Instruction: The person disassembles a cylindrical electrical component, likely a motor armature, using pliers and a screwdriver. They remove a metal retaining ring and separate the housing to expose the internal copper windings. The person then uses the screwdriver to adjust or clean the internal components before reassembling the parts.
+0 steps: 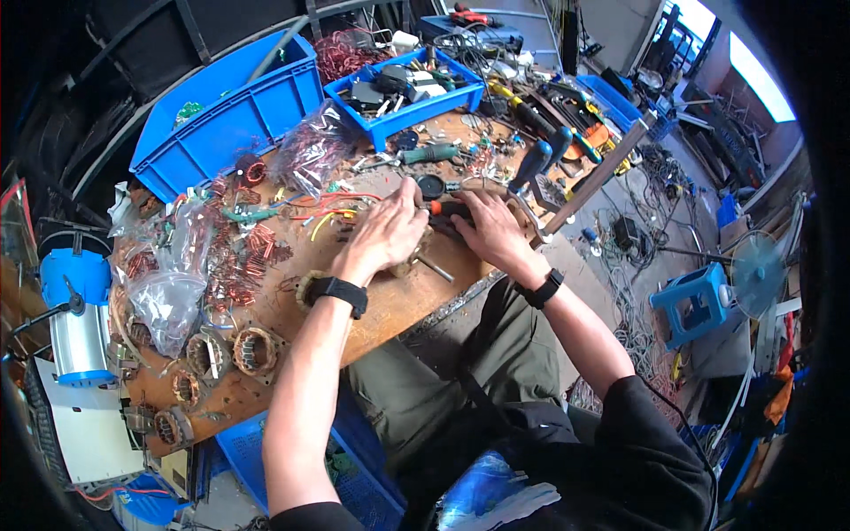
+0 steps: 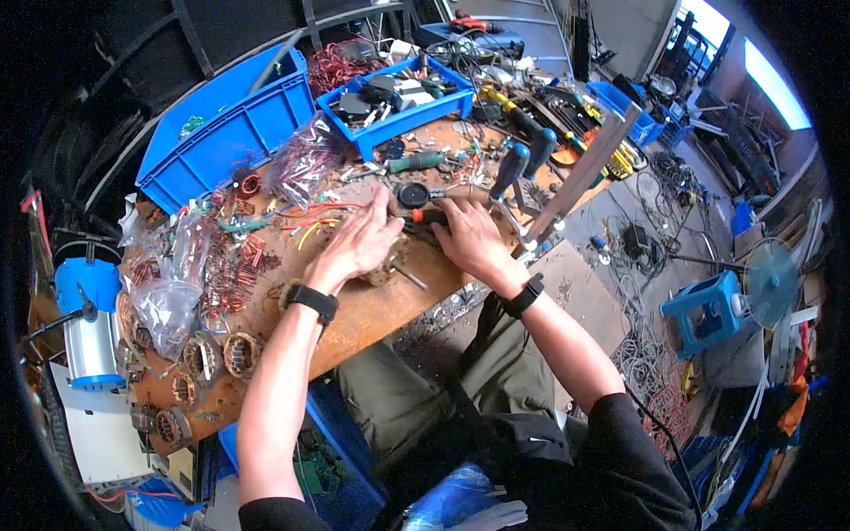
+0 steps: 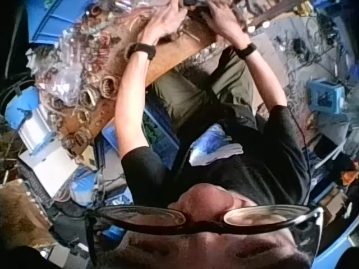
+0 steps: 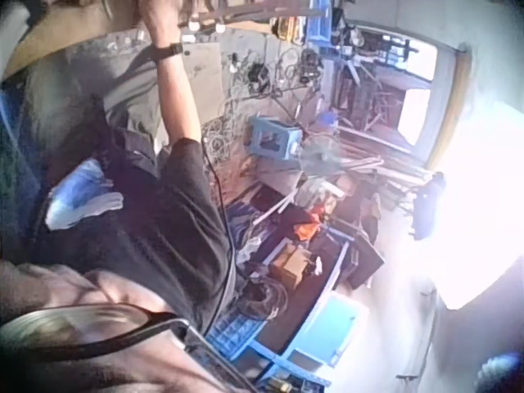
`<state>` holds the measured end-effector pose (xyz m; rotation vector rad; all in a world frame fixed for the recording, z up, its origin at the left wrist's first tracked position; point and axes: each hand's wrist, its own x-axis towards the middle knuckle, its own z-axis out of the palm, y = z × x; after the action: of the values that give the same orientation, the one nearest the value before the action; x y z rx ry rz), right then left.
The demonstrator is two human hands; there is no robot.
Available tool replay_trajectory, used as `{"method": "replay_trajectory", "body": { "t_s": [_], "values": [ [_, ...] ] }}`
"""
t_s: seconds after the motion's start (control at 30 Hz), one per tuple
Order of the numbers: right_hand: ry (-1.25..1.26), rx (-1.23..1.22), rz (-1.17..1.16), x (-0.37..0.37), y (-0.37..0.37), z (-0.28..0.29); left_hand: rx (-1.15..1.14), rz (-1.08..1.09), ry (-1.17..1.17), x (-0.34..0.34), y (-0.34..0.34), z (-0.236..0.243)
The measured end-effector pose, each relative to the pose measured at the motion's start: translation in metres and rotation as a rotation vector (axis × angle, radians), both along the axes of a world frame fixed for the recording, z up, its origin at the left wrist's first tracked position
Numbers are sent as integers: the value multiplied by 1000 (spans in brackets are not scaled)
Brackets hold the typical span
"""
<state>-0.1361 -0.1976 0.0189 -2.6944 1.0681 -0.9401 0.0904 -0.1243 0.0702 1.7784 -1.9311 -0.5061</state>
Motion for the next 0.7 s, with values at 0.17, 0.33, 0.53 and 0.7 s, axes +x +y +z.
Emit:
{"method": "replay_trajectory", "body": {
  "t_s": [0.17, 0.33, 0.53, 0.7],
  "values": [
    [100, 72, 39, 10, -20, 0, -50, -33, 38, 7, -4, -7],
    [-81, 31, 21, 2, -1, 7, -45, 17, 0, 2, -2, -9],
    [-269, 168, -9, -18, 44, 39, -171, -23, 38, 6, -5, -22],
    [-301, 83, -52, -33, 66, 38, -113, -50, 31, 6, -6, -18]
  ]
}}
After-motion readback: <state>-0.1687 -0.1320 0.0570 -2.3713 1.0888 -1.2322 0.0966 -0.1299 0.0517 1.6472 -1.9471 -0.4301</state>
